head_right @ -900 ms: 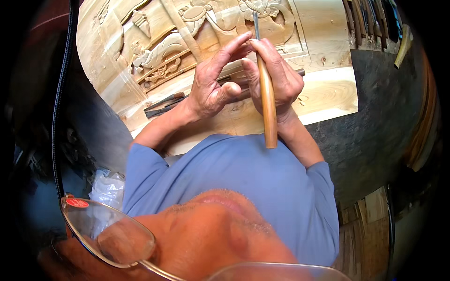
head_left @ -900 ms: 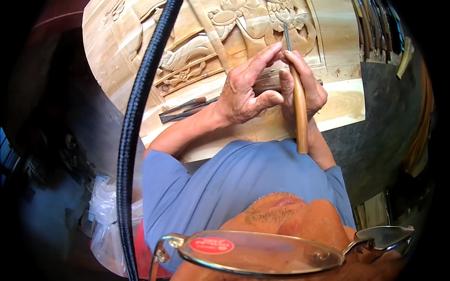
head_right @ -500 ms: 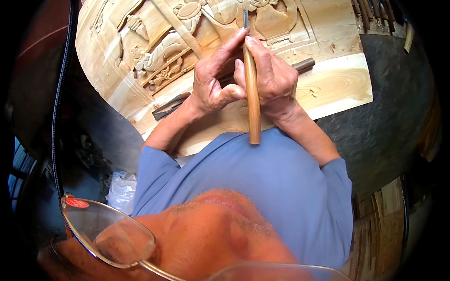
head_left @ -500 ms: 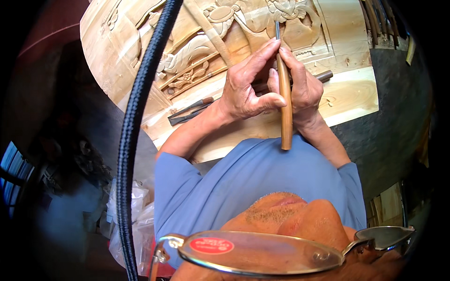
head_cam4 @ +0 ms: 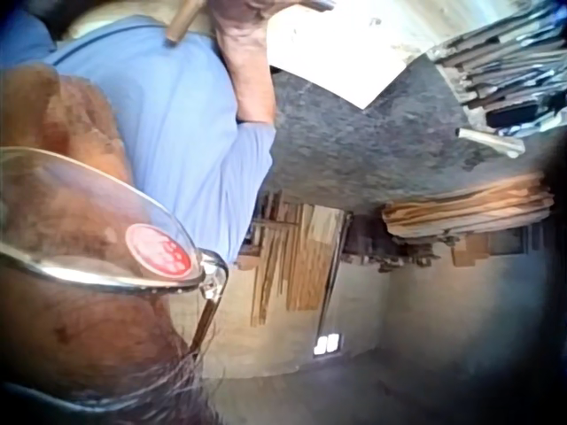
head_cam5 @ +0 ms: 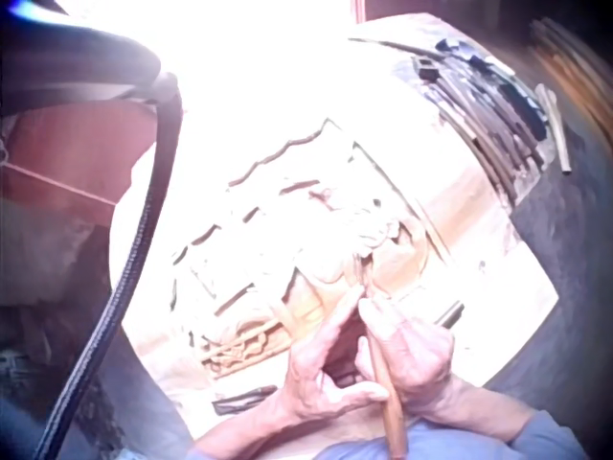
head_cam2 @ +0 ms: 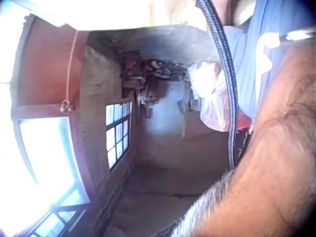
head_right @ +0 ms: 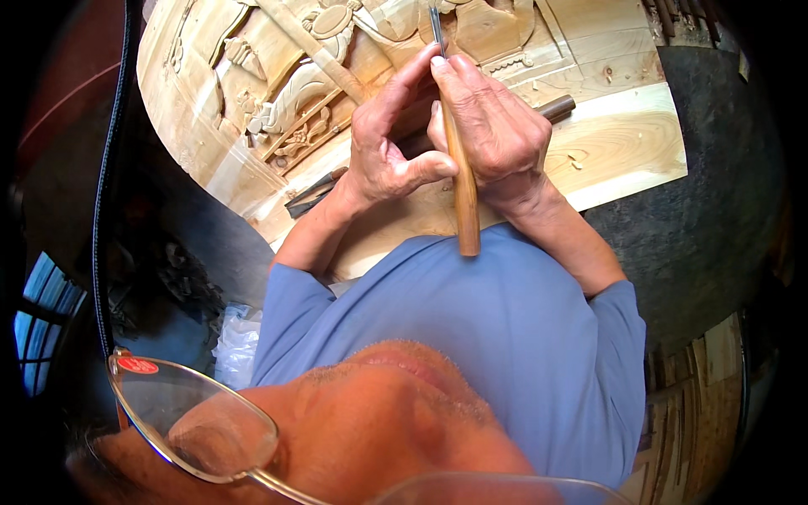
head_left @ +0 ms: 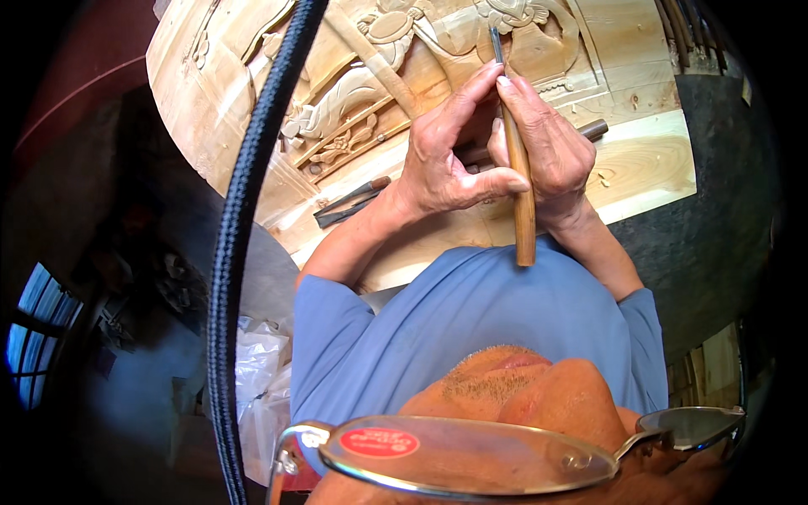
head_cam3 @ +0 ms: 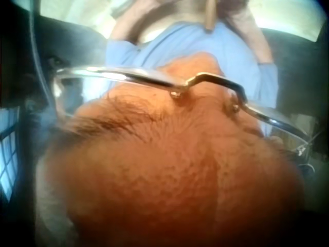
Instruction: The person carves a wooden board using various chisels, holding the tools with both hands to remove thin layers of wood and refine the details of a relief scene.
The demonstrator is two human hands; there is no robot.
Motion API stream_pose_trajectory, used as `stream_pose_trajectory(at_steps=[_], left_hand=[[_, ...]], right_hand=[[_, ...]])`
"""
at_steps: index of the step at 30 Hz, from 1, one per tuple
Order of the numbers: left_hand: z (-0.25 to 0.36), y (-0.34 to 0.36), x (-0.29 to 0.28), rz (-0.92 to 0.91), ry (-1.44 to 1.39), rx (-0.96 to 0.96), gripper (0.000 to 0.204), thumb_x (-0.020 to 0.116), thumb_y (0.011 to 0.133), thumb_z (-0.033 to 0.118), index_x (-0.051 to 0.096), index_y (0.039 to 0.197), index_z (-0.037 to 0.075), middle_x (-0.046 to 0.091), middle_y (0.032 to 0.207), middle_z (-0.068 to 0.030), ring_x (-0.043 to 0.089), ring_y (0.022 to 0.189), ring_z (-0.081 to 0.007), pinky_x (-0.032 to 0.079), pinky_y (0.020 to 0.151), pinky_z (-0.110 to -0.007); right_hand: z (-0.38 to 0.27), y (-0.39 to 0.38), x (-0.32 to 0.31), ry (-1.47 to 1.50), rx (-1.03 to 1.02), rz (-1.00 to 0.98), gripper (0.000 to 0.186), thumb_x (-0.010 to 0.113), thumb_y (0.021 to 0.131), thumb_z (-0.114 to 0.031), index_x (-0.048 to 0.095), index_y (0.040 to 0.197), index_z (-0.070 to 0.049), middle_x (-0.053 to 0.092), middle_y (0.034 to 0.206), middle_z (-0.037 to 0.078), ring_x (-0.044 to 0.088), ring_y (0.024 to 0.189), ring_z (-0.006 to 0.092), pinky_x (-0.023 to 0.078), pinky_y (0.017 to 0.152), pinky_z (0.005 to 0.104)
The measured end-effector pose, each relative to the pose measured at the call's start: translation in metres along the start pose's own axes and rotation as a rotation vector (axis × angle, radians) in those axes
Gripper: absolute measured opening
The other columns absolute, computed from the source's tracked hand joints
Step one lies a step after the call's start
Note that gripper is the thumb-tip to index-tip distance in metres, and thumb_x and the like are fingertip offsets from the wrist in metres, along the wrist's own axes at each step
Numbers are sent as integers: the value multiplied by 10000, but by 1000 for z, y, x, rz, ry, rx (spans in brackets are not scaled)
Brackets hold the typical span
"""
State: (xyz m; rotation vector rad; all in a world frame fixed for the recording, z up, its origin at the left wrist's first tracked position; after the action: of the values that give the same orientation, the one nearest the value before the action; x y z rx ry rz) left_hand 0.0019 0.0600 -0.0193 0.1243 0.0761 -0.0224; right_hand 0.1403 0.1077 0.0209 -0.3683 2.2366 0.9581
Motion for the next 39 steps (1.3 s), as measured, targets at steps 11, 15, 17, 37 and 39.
stream_pose_trajectory(at_steps=[11, 15, 17, 37, 39], left_hand=[[1, 0, 2, -28, -1, -31, 1214, 1000, 793, 455, 355, 1657, -102, 609, 1539, -242, 603, 1429, -287, 461, 1211, -416], [3, 2, 0, -40, 69, -3, 1224, 993, 788, 489, 362, 1657, -98, 620, 1528, -241, 618, 1413, -288, 476, 1193, -411], [-1, 0, 0, -16, 49, -16, 1227, 975, 793, 529, 368, 1657, -95, 620, 1528, -242, 624, 1405, -289, 483, 1185, -408], [15, 18, -7, 43, 422, 145, 978, 646, 995, 712, 525, 1574, -66, 601, 1558, -282, 501, 1537, -420, 147, 1338, -585], [13, 17, -8, 65, 399, 171, 940, 682, 986, 680, 550, 1557, -55, 625, 1522, -295, 529, 1507, -454, 194, 1314, -633]], right_hand=[[1, 1, -2, 46, 48, -4, 447, 779, 831, -40, 753, 1273, 22, 800, 1147, 207, 817, 1019, 333, 668, 850, 395], [0, 4, -4, 71, 54, -10, 427, 792, 839, -43, 751, 1257, 33, 801, 1132, 210, 817, 1016, 339, 670, 848, 394], [1, 8, -6, 91, 54, -18, 425, 802, 838, -38, 749, 1253, 37, 799, 1128, 216, 817, 1012, 341, 671, 846, 395], [3, 6, 0, 50, 15, -72, 400, 790, 920, -58, 720, 1296, 61, 774, 1156, 269, 795, 1078, 395, 672, 919, 456], [1, 5, 2, 42, 13, -71, 389, 780, 933, -73, 722, 1291, 68, 773, 1152, 272, 795, 1077, 398, 671, 924, 461]])
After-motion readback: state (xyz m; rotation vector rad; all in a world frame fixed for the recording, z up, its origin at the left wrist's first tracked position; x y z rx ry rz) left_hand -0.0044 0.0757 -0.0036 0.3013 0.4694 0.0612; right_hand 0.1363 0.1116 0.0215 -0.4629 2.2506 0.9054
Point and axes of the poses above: each hand's wrist, its own y-axis towards the middle knuckle, its own x-axis out of the palm, z = x × y, the point moved 6 cm from there along y, towards the middle knuckle
